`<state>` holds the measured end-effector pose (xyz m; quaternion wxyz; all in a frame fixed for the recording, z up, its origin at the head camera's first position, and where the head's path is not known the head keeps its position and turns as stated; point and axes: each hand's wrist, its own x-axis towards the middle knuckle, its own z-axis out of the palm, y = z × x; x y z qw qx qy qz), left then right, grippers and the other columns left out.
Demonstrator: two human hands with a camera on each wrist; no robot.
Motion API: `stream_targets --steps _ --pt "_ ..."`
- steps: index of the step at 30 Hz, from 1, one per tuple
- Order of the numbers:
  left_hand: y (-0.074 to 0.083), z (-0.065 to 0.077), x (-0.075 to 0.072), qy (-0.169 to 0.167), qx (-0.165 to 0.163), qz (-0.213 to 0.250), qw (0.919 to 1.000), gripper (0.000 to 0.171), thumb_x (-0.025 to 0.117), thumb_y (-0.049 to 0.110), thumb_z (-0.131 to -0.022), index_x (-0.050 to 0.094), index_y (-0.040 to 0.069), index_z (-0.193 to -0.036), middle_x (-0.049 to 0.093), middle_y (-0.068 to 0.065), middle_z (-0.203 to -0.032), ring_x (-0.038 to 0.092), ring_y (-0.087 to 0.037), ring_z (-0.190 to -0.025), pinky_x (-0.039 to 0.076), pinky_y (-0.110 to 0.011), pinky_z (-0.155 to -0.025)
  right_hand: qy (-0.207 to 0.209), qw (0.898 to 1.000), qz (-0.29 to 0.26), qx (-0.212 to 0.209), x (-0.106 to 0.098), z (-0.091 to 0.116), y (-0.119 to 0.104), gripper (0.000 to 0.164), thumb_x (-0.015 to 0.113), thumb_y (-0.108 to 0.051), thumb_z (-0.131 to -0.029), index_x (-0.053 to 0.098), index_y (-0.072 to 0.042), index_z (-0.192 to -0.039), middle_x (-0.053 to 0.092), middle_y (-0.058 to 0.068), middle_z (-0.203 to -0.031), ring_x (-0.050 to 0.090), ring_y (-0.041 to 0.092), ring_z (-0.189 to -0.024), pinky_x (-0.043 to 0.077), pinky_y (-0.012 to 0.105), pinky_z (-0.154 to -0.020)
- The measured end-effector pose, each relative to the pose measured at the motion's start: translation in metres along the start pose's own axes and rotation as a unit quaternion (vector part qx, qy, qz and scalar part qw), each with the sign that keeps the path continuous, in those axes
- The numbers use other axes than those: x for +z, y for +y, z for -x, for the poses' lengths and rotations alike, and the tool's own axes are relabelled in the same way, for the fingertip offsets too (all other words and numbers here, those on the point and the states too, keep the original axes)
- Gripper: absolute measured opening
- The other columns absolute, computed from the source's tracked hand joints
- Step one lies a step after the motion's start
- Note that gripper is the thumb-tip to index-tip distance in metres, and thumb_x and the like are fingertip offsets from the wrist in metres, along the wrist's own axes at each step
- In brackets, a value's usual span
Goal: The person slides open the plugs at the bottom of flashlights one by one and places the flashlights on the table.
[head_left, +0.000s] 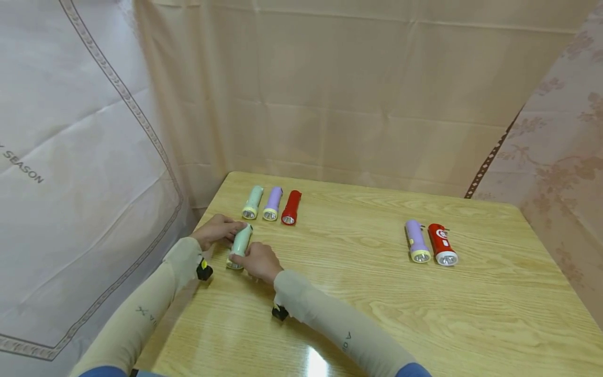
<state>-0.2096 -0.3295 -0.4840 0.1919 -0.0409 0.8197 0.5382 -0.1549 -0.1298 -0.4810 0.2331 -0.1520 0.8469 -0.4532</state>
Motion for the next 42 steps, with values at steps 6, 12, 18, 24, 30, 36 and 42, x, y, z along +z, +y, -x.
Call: stream_targets --steps 6,12,18,24,30,36,42 --pt "-0.0009 0.0023 -0.0001 0.012 -0.003 0.034 0.9993 0.05 0.062 0.033 -0.105 0.062 -0.013 -0.126 0.073 -0.014 -0.102 0.071 -0.018 -0.086 0.061 -0.03 -0.075 0.01 1.0 -0.011 -0.016 0.0021 -0.0015 0.0029 0.039 0.075 -0.041 -0.095 0.06 -0.012 -0.073 0.056 0.0 -0.054 0.048 0.012 -0.043 0.036 0.024 -0.038" --pt "-0.0009 0.0032 -0.0002 0.022 -0.011 0.063 0.9977 0.054 0.062 0.034 -0.104 0.058 -0.012 -0.132 0.071 -0.014 -0.106 0.072 -0.018 -0.088 0.061 -0.03 -0.077 0.023 0.999 -0.027 -0.016 0.0042 -0.0028 0.005 0.039 0.078 -0.04 -0.092 0.062 -0.009 -0.076 0.055 -0.001 -0.052 0.047 0.011 -0.041 0.036 0.024 -0.037" --pt "-0.0024 0.001 0.0 0.024 -0.007 0.084 0.9962 0.055 0.064 0.034 -0.102 0.057 -0.012 -0.133 0.07 -0.014 -0.109 0.07 -0.019 -0.09 0.06 -0.03 -0.077 0.031 0.997 -0.066 -0.013 0.0046 -0.002 0.0055 0.034 0.08 -0.035 -0.091 0.062 -0.007 -0.086 0.062 0.004 -0.062 0.05 0.012 -0.044 0.039 0.024 -0.037" --pt "-0.0031 0.0015 0.0 0.024 -0.007 0.092 0.9954 0.058 0.063 0.035 -0.103 0.055 -0.011 -0.136 0.068 -0.015 -0.114 0.068 -0.019 -0.093 0.059 -0.029 -0.077 0.032 0.995 -0.092 0.0 0.0041 -0.0021 0.0065 0.035 0.082 -0.036 -0.09 0.06 -0.008 -0.092 0.07 0.011 -0.076 0.059 0.017 -0.052 0.046 0.026 -0.04" --pt "-0.002 0.0033 0.0014 0.029 -0.004 0.096 0.9949 0.061 0.065 0.037 -0.102 0.054 -0.011 -0.137 0.067 -0.015 -0.116 0.067 -0.02 -0.096 0.059 -0.029 -0.079 0.029 0.995 -0.1 0.005 0.001 -0.0024 0.0077 0.034 0.083 -0.035 -0.089 0.063 -0.008 -0.091 0.071 0.012 -0.077 0.061 0.017 -0.055 0.045 0.026 -0.042" --pt "-0.0008 0.0056 0.0039 0.036 -0.002 0.107 0.9936 0.063 0.065 0.038 -0.102 0.052 -0.012 -0.138 0.065 -0.014 -0.114 0.067 -0.02 -0.095 0.06 -0.029 -0.08 0.029 0.995 -0.099 0.008 -0.0028 -0.0029 0.0085 0.033 0.084 -0.033 -0.088 0.066 -0.007 -0.081 0.062 0.003 -0.065 0.049 0.012 -0.049 0.038 0.025 -0.038" --pt "-0.0009 0.0059 0.0073 0.04 0.001 0.108 0.9934 0.064 0.066 0.037 -0.102 0.051 -0.012 -0.139 0.067 -0.014 -0.111 0.068 -0.019 -0.092 0.06 -0.028 -0.078 0.038 0.994 -0.098 0.013 -0.0038 -0.0017 0.0098 0.032 0.085 -0.033 -0.087 0.067 -0.007 -0.083 0.06 -0.002 -0.068 0.05 0.01 -0.054 0.04 0.024 -0.044"
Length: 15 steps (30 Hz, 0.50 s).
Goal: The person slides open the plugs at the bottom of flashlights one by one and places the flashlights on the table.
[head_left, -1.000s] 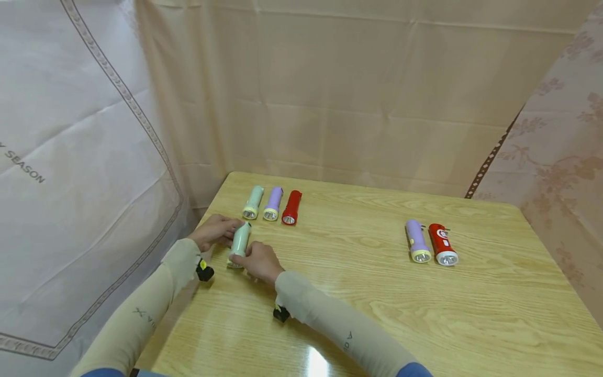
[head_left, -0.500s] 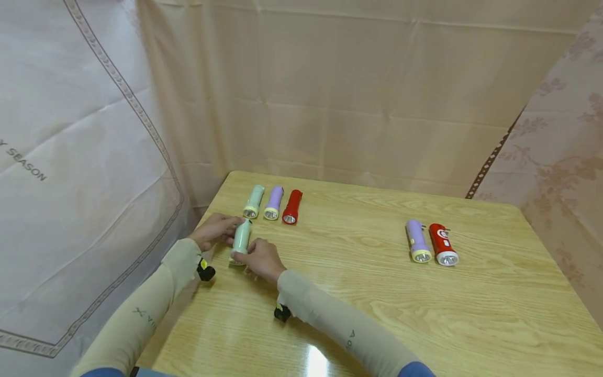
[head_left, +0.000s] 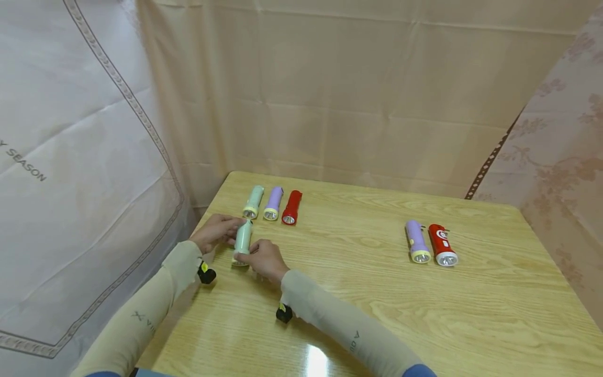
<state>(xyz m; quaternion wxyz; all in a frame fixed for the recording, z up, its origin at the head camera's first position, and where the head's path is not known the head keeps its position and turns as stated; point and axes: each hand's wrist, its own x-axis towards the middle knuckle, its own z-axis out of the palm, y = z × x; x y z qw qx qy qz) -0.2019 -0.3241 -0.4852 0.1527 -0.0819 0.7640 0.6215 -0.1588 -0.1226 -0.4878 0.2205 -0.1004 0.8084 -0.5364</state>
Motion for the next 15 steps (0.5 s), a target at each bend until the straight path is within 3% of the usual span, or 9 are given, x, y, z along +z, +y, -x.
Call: stream_targets --steps 9,15 --pt "0.001 0.0 0.006 -0.002 0.005 0.006 1.0 0.062 0.065 0.037 -0.103 0.052 -0.013 -0.138 0.068 -0.015 -0.111 0.069 -0.02 -0.092 0.06 -0.03 -0.079 0.002 1.0 0.001 -0.009 -0.008 0.007 0.003 0.029 0.085 -0.031 -0.087 0.071 -0.006 -0.091 0.065 0.0 -0.077 0.05 0.01 -0.06 0.041 0.022 -0.05" --pt "0.004 0.0 0.013 -0.009 0.006 0.007 0.9999 0.063 0.066 0.038 -0.102 0.052 -0.011 -0.139 0.067 -0.017 -0.118 0.069 -0.022 -0.096 0.06 -0.032 -0.081 0.011 1.0 0.007 -0.015 -0.015 0.01 0.007 0.036 0.086 -0.033 -0.086 0.072 -0.003 -0.1 0.067 0.001 -0.085 0.054 0.012 -0.069 0.045 0.024 -0.056"
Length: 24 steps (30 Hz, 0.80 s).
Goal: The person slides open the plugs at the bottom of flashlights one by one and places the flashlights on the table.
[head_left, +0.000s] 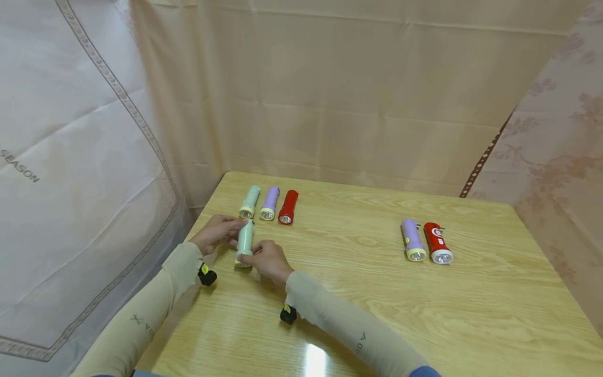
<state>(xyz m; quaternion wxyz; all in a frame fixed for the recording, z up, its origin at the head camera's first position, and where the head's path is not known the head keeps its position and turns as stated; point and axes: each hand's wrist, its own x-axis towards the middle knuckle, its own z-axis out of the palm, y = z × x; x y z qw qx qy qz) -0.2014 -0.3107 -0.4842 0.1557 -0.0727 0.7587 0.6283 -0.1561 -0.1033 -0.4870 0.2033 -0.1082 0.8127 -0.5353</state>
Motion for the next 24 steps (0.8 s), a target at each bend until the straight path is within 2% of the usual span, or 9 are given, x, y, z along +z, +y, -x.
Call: stream_targets --steps 7,14,20,24 --pt "0.006 -0.003 0.013 -0.015 0.003 0.009 0.9998 0.059 0.065 0.036 -0.103 0.054 -0.009 -0.138 0.066 -0.017 -0.121 0.067 -0.023 -0.1 0.059 -0.033 -0.084 0.009 1.0 0.008 0.009 -0.011 0.004 0.004 0.042 0.087 -0.035 -0.085 0.071 -0.001 -0.106 0.067 0.002 -0.088 0.056 0.014 -0.072 0.046 0.025 -0.058" --pt "0.011 -0.007 0.025 -0.023 -0.004 0.021 0.9995 0.061 0.065 0.037 -0.102 0.05 -0.009 -0.14 0.059 -0.02 -0.133 0.063 -0.027 -0.11 0.057 -0.035 -0.089 0.017 1.0 0.022 0.002 -0.023 0.011 0.007 0.044 0.086 -0.035 -0.085 0.07 -0.001 -0.108 0.067 0.002 -0.087 0.057 0.014 -0.071 0.046 0.025 -0.056" --pt "0.014 -0.013 0.037 -0.022 -0.012 0.044 0.9987 0.062 0.072 0.037 -0.098 0.053 -0.007 -0.137 0.059 -0.02 -0.131 0.063 -0.029 -0.111 0.058 -0.035 -0.086 0.022 1.0 0.021 -0.001 -0.034 0.017 0.009 0.043 0.086 -0.034 -0.085 0.069 -0.001 -0.106 0.067 0.002 -0.088 0.057 0.014 -0.072 0.047 0.025 -0.057" --pt "0.016 -0.015 0.045 -0.028 -0.01 0.05 0.9983 0.061 0.071 0.036 -0.099 0.053 -0.007 -0.137 0.059 -0.02 -0.13 0.064 -0.029 -0.109 0.059 -0.035 -0.083 0.024 0.999 0.025 -0.003 -0.04 0.022 0.012 0.042 0.086 -0.034 -0.086 0.068 -0.001 -0.105 0.066 0.003 -0.089 0.057 0.015 -0.073 0.046 0.026 -0.057"
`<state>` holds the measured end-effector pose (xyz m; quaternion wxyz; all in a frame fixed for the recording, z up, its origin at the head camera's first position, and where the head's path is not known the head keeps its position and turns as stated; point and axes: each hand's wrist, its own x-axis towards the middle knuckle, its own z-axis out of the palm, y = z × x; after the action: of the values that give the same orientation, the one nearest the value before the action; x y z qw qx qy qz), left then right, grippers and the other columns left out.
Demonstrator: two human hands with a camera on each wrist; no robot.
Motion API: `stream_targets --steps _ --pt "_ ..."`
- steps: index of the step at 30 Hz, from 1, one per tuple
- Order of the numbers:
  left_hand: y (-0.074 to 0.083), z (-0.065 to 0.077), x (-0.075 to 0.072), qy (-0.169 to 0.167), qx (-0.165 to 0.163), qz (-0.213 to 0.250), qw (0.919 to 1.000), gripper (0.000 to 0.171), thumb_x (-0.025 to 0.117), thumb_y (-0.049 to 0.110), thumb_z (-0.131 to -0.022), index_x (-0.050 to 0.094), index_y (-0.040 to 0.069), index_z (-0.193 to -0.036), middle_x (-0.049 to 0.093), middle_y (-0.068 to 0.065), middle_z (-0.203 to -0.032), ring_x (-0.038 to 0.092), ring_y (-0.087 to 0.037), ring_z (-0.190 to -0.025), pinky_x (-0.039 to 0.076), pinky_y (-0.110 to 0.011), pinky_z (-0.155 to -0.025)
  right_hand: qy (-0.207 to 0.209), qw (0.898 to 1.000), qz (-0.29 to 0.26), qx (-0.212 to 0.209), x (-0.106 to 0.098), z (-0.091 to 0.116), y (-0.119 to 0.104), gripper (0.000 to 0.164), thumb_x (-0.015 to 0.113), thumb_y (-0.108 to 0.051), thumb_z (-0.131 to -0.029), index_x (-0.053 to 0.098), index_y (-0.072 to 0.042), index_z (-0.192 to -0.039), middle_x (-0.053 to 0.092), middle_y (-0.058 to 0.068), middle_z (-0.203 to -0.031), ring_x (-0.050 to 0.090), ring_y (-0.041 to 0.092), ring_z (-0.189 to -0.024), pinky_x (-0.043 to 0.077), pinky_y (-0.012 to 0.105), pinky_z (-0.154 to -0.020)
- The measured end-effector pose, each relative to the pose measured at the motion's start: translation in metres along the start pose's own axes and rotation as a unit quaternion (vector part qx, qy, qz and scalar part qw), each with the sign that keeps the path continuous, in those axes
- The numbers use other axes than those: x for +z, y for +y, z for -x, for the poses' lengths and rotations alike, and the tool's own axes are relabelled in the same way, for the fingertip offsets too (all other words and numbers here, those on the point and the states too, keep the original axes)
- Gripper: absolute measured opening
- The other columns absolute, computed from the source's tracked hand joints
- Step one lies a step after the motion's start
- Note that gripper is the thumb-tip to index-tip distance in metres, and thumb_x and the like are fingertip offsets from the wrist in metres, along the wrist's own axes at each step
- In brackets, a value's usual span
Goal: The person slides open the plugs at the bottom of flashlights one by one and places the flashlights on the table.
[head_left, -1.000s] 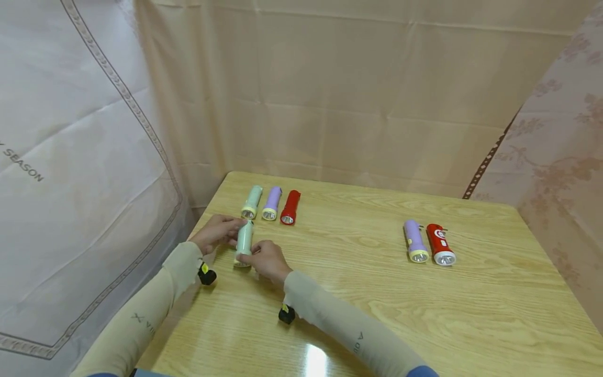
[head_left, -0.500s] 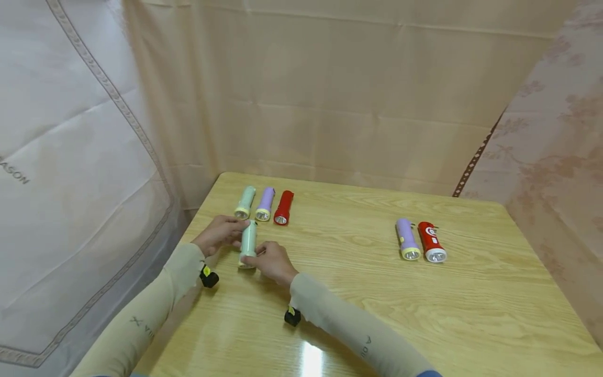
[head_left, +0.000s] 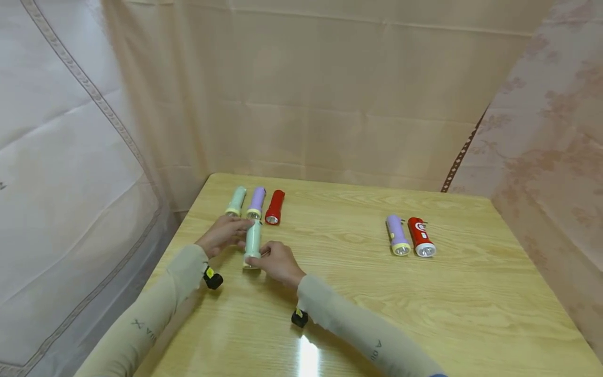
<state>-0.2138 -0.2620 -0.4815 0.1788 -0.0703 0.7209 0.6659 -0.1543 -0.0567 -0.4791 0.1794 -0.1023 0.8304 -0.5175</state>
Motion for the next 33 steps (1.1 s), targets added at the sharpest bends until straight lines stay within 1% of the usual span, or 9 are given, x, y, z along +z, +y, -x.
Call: stream_targets --steps 6,11,18,22,27,30,33 --pt "0.003 0.0 0.011 -0.013 0.009 0.0 0.9999 0.063 0.071 0.036 -0.099 0.051 -0.008 -0.14 0.056 -0.022 -0.135 0.063 -0.031 -0.111 0.058 -0.036 -0.085 -0.001 1.0 0.009 -0.001 -0.01 0.004 0.005 0.042 0.085 -0.037 -0.086 0.068 -0.003 -0.104 0.067 0.002 -0.09 0.059 0.015 -0.076 0.048 0.026 -0.059" --pt "0.004 -0.002 0.02 -0.022 0.013 -0.007 0.9996 0.066 0.075 0.039 -0.096 0.053 -0.006 -0.14 0.057 -0.021 -0.135 0.063 -0.031 -0.111 0.058 -0.037 -0.086 0.001 1.0 0.011 -0.007 -0.019 0.008 0.011 0.043 0.085 -0.038 -0.086 0.068 -0.003 -0.105 0.067 0.002 -0.092 0.06 0.016 -0.077 0.05 0.027 -0.06" --pt "0.005 -0.008 0.031 -0.044 0.028 -0.002 0.9986 0.06 0.076 0.038 -0.095 0.058 -0.005 -0.133 0.06 -0.019 -0.13 0.065 -0.03 -0.108 0.059 -0.038 -0.086 -0.002 1.0 -0.003 -0.003 -0.032 0.011 0.02 0.042 0.085 -0.035 -0.086 0.067 -0.003 -0.106 0.068 0.004 -0.095 0.064 0.02 -0.084 0.054 0.033 -0.069" --pt "0.008 -0.01 0.038 -0.046 0.032 -0.009 0.9984 0.059 0.076 0.038 -0.095 0.059 -0.005 -0.133 0.062 -0.019 -0.13 0.066 -0.03 -0.108 0.06 -0.038 -0.086 -0.002 1.0 -0.008 0.004 -0.039 0.014 0.023 0.042 0.085 -0.036 -0.086 0.067 -0.003 -0.106 0.068 0.004 -0.096 0.064 0.02 -0.086 0.054 0.035 -0.073" --pt "0.012 -0.013 0.048 -0.056 0.031 -0.005 0.9979 0.058 0.076 0.035 -0.095 0.058 -0.006 -0.133 0.063 -0.02 -0.129 0.067 -0.031 -0.108 0.06 -0.041 -0.087 0.004 1.0 -0.01 0.01 -0.047 0.017 0.028 0.043 0.086 -0.037 -0.085 0.067 -0.004 -0.106 0.068 0.004 -0.097 0.064 0.02 -0.087 0.053 0.034 -0.073" --pt "0.014 -0.015 0.054 -0.056 0.026 -0.01 0.998 0.058 0.076 0.034 -0.095 0.058 -0.005 -0.134 0.064 -0.02 -0.128 0.068 -0.031 -0.106 0.06 -0.042 -0.088 0.007 1.0 -0.005 0.011 -0.052 0.019 0.032 0.043 0.086 -0.037 -0.085 0.067 -0.005 -0.106 0.068 0.004 -0.098 0.063 0.021 -0.088 0.052 0.034 -0.073" --pt "0.015 -0.018 0.061 -0.059 0.029 -0.017 0.9977 0.056 0.076 0.032 -0.096 0.059 -0.005 -0.134 0.066 -0.02 -0.125 0.07 -0.03 -0.103 0.059 -0.043 -0.091 0.012 1.0 0.002 0.015 -0.059 0.021 0.036 0.045 0.085 -0.039 -0.085 0.067 -0.005 -0.108 0.068 0.003 -0.098 0.063 0.021 -0.089 0.052 0.034 -0.074"
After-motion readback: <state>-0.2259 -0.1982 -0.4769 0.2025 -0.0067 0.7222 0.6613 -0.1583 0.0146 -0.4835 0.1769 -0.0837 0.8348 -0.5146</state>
